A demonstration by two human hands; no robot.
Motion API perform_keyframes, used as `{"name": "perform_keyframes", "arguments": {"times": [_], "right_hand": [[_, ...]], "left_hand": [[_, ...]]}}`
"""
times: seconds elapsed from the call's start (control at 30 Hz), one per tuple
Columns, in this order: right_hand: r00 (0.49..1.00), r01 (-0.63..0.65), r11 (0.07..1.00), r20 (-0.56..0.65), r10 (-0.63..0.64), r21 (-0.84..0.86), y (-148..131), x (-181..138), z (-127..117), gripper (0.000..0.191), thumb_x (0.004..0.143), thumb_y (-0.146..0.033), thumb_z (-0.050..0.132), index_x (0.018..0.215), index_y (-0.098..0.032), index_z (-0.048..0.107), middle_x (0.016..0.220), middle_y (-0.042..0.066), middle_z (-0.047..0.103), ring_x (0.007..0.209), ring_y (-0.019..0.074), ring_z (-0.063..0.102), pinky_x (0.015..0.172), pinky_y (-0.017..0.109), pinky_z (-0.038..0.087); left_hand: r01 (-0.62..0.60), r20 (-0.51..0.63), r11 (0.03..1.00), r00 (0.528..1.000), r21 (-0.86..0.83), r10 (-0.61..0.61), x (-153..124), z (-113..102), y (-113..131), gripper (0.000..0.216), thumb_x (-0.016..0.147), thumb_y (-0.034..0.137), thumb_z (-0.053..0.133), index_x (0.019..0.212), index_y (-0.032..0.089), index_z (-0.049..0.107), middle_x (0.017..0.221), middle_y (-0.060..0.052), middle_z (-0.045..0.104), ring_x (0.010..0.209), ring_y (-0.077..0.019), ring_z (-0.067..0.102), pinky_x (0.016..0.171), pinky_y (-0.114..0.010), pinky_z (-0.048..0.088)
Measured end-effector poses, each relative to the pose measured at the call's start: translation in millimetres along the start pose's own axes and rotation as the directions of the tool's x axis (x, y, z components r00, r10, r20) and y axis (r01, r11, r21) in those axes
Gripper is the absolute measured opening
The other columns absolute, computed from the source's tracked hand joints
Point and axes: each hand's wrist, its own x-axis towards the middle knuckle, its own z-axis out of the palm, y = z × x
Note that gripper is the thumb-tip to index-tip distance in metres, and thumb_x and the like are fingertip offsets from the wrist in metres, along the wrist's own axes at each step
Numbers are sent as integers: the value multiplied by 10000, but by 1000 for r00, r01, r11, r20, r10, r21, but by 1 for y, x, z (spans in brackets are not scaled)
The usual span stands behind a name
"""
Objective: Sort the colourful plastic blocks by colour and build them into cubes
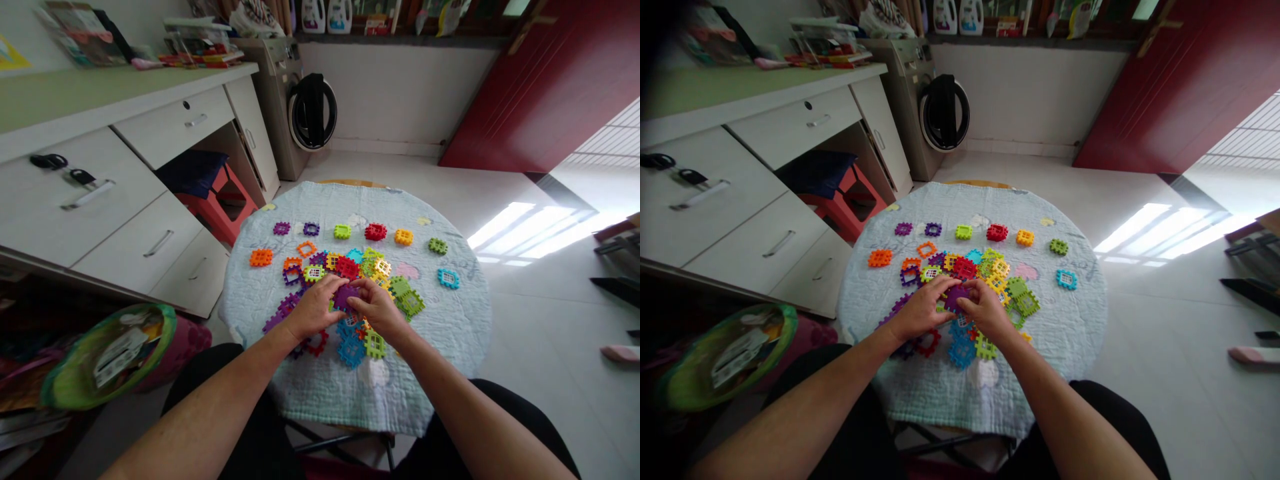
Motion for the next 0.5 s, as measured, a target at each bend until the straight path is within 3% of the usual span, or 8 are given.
{"name": "perform_keyframes", "arguments": {"times": [0.17,0.37,0.5], "right_hand": [[999,31,996,-15,-32,-83,5,1,0,329,699,-306,679,967,-215,511,675,-45,580,523,96,512,480,224,408],[995,8,995,95,-17,95,-3,-2,-2,400,687,-331,725,1005,-225,507,812,-9,619,593,105,549,495,228,446],[995,3,993,100,-15,117,-4,-2,0,409,691,-353,740,1002,-222,509,771,-18,603,568,95,528,489,225,447]], "left_hand": [[-43,39,991,999,124,39,-2,1,-3,559,709,217,721,1227,229,512,1182,-69,577,1144,-241,523,1023,-431,412],[-3,-23,992,1000,129,6,-2,-4,-6,554,709,196,704,1220,201,493,1217,-84,554,1157,-228,522,1012,-392,430],[-7,-13,991,1000,131,9,-3,-3,-6,583,706,197,694,1247,194,478,1208,-81,560,1139,-220,533,1002,-369,436]]}}
